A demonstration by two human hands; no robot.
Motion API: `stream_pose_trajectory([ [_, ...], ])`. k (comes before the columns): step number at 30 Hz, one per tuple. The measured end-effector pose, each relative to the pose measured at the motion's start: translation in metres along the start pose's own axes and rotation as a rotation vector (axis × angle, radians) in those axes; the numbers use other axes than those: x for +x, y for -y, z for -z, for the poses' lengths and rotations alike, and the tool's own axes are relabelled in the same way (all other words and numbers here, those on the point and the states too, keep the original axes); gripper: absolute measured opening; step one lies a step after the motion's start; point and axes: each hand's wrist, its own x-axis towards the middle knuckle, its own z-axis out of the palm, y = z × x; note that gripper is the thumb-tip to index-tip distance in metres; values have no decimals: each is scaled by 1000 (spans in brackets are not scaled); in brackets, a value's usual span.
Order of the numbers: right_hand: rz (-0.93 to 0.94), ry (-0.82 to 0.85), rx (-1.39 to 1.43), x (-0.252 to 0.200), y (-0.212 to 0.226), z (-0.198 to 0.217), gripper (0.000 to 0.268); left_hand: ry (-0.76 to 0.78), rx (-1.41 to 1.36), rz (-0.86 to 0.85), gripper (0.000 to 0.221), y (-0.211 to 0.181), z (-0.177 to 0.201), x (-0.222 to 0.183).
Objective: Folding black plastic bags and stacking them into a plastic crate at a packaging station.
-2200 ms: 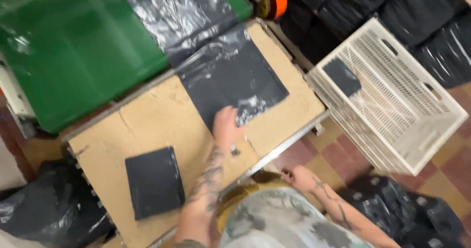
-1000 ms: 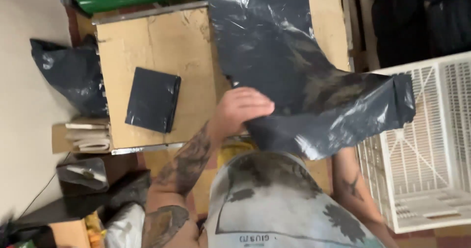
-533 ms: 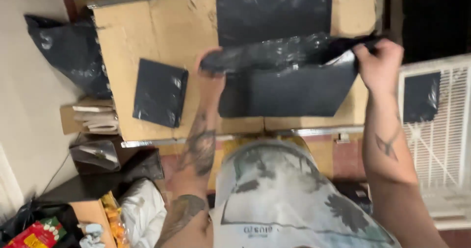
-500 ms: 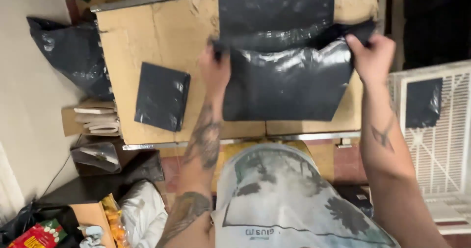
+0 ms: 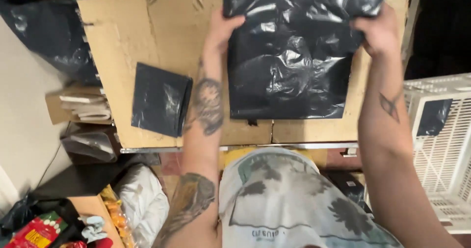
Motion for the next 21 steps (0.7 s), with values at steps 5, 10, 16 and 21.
stream_pose_trajectory([
  [5, 724, 555, -677, -76, 20, 54, 43, 637, -127, -376, 32, 7, 58, -71],
  [10, 680, 479, -883, -119, -80, 52, 26, 490, 368, -362, 12, 68, 67, -124],
  [16, 897, 479, -1015, -146, -85, 22, 70, 341, 997, -855, 25, 68, 15, -165],
  [21, 990, 307, -1033, -150, -94, -89, 55, -8, 1290, -806, 52, 80, -119, -180],
])
